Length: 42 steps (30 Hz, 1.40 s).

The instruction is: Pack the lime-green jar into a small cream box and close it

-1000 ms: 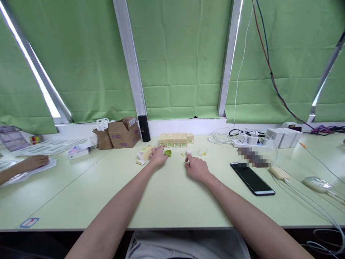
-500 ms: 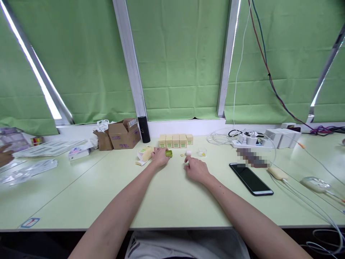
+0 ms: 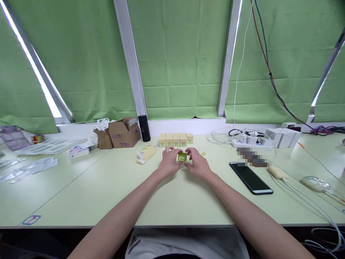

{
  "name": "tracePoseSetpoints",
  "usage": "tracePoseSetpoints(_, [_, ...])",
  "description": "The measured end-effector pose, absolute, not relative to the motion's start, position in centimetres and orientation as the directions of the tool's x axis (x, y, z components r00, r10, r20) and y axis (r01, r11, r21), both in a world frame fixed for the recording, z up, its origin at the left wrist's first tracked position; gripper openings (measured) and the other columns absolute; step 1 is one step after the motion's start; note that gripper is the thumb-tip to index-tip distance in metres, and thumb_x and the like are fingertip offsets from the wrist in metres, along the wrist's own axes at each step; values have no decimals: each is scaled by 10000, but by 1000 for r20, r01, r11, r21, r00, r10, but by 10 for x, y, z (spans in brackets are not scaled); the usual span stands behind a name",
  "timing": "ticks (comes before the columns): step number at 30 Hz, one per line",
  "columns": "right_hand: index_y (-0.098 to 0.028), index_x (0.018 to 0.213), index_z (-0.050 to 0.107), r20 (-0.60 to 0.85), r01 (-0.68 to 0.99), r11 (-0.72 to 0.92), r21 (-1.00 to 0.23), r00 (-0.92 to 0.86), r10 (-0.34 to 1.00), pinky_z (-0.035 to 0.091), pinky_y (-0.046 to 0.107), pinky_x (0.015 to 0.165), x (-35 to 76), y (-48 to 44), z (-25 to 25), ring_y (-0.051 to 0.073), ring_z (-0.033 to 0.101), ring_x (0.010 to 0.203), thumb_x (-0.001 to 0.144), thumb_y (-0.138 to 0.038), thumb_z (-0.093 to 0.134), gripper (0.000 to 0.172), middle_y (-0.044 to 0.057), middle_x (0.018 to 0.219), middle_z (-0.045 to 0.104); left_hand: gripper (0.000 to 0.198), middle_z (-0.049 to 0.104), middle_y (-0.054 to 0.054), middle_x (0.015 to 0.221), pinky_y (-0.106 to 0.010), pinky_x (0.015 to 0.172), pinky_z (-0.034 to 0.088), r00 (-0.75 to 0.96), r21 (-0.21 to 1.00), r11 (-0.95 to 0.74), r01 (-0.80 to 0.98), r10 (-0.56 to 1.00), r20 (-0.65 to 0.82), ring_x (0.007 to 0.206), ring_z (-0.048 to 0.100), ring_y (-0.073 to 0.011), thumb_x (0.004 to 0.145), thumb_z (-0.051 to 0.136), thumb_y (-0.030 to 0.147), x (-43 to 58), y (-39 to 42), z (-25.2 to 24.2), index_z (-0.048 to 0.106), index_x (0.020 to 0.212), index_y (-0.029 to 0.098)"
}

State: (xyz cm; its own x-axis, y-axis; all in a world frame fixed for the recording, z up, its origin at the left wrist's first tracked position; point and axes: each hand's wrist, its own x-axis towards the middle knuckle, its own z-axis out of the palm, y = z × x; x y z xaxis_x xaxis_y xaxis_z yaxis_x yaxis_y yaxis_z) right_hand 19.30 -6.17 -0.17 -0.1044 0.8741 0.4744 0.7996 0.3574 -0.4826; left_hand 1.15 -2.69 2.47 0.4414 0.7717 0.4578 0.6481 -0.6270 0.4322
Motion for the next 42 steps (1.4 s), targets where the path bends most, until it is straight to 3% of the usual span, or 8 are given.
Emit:
tracePoseSetpoints(7, [-275,1300,424,628,667,584,-463,-219,747,564,342,761,196,-64,-2,212,647,1079,875,-173,623,480,73,1276,613,403,712,-72,1220,-511,1142,371,411,481,-667,569,737,537,1310,456,-327,813,748,183,5,-39,20,664,1198,263])
tracePoseSetpoints(13, [-266,1280,441,651,619,611,-494,-202,731,597,360,754,199,-66,3,226,643,1082,833,-138,610,495,84,1254,621,466,684,-85,1253,-491,1177,386,393,542,-702,462,709,585,1381,416,-314,815,723,166,1,-38,15,635,1267,239])
tracePoseSetpoints(17, [-273,1290,433,648,578,608,-544,-172,742,618,373,763,199,-70,7,232,638,1090,811,-131,613,530,83,1242,618,433,690,-93,1251,-504,1164,402,388,524,-736,429,674,629,1350,447,-314,824,722,177,1,-37,14,653,1247,241])
tracePoseSetpoints(24, [-290,1321,422,700,552,661,-509,-181,691,630,366,708,200,-73,10,232,627,1072,782,-125,634,602,106,1376,509,420,708,-95,1234,-511,1145,421,395,482,-770,417,632,667,1313,485,-316,811,743,167,0,-37,14,675,1219,241])
tracePoseSetpoints(32, [-282,1281,477,813,436,782,-445,-170,557,662,428,769,198,-68,5,287,577,1188,802,-90,638,540,117,1296,525,378,737,-105,1171,-566,1099,451,358,428,-841,330,531,768,1235,523,-329,835,776,250,-1,-34,13,700,1205,232])
tracePoseSetpoints(42, [-280,1246,522,849,374,818,-436,-130,512,667,410,727,197,-66,3,270,613,1105,858,-124,634,432,111,1245,548,440,725,-109,1185,-547,1086,474,333,470,-830,299,553,764,1236,526,-309,840,760,215,0,-35,11,688,1273,244])
